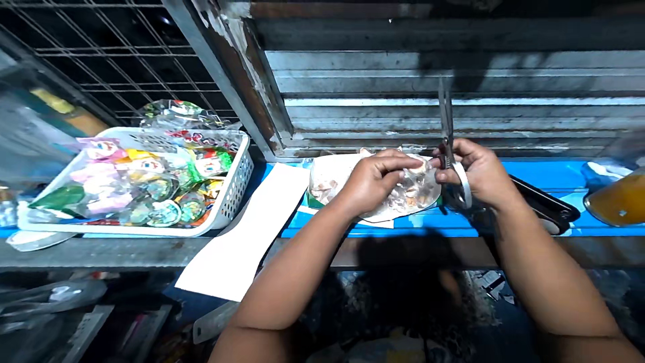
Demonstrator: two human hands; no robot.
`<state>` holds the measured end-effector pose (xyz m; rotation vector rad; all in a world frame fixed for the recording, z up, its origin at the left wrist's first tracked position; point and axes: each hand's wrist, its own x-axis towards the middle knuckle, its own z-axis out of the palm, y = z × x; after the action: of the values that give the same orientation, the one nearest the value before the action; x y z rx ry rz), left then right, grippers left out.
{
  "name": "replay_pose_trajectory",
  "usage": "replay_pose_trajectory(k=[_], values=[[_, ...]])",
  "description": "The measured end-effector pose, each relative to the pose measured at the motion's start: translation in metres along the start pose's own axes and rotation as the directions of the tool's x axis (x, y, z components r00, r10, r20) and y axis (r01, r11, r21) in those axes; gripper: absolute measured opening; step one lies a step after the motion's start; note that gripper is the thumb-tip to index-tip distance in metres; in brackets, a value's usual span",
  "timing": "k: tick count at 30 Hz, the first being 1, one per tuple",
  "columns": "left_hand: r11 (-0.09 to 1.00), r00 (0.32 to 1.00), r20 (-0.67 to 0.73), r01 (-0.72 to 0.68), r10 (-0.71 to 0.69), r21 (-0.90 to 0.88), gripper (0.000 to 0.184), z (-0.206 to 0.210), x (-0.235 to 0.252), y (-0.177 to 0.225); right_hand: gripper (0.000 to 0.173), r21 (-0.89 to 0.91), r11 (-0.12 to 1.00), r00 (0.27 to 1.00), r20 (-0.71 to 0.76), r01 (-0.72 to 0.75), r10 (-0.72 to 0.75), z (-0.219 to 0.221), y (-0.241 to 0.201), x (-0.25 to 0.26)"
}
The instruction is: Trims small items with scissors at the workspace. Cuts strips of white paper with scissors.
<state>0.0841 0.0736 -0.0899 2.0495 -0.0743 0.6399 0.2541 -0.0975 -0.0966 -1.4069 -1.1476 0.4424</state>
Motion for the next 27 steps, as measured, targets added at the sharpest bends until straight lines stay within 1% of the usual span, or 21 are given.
replay_pose_trajectory(k=[2,4,6,9,12,14,15,17,18,20,24,27], values=[[1.0,0.998,0.065,0.017,-0.016,-0.005,0.028,0.003,-0.001,-0.001,0.035,0.07,0.997,0.999,-0.031,-0.032,0.034,0.011,0.001,-0.001],[0.999,0.993,0.108,0.05,-0.048,-0.02,0.026,0.003,-0.001,-0.003,0.036,0.104,0.993,0.997,-0.058,-0.053,0.059,0.015,0.001,-0.001],[0.997,0.99,0.13,0.064,-0.058,-0.041,0.02,0.003,-0.001,-0.005,0.038,0.121,0.992,0.996,-0.075,-0.032,0.042,0.015,0.002,-0.001],[0.994,0.971,0.22,0.101,-0.09,-0.035,0.014,0.003,-0.001,-0.004,0.04,0.099,0.995,0.993,-0.113,0.025,-0.014,0.014,0.001,-0.002],[0.995,0.962,0.256,0.097,-0.093,-0.004,0.023,0.003,-0.001,-0.003,0.04,0.049,0.997,0.99,-0.135,0.059,-0.052,0.013,0.002,-0.002],[0.994,0.972,0.209,0.108,-0.104,-0.008,0.03,-0.001,0.001,-0.002,0.037,0.002,1.0,0.992,-0.124,0.014,-0.014,0.007,0.001,0.0],[0.993,0.976,0.183,0.119,-0.115,-0.011,0.034,-0.005,0.002,-0.002,0.037,-0.051,0.999,0.994,-0.11,0.0,-0.006,0.002,0.002,0.002],[0.99,0.986,0.111,0.132,-0.127,-0.044,0.037,-0.013,0.005,-0.001,0.043,-0.171,0.985,0.997,-0.076,-0.022,0.009,-0.011,0.003,0.003],[0.99,0.989,0.079,0.13,-0.125,-0.064,0.038,-0.017,0.006,-0.001,0.047,-0.204,0.978,0.998,-0.047,-0.042,0.033,-0.017,0.002,0.002],[0.988,0.992,0.026,0.124,-0.122,-0.088,0.04,-0.024,0.006,0.0,0.051,-0.252,0.963,0.995,0.007,-0.09,0.095,-0.028,-0.002,0.002],[0.985,0.991,-0.042,0.122,-0.128,-0.124,0.041,-0.033,0.007,-0.004,0.056,-0.413,0.903,0.98,0.097,-0.12,0.175,-0.047,-0.002,0.002],[0.987,0.992,-0.069,0.093,-0.103,-0.131,0.042,-0.034,0.007,-0.006,0.056,-0.439,0.885,0.963,0.131,-0.157,0.235,-0.049,-0.003,0.0]])
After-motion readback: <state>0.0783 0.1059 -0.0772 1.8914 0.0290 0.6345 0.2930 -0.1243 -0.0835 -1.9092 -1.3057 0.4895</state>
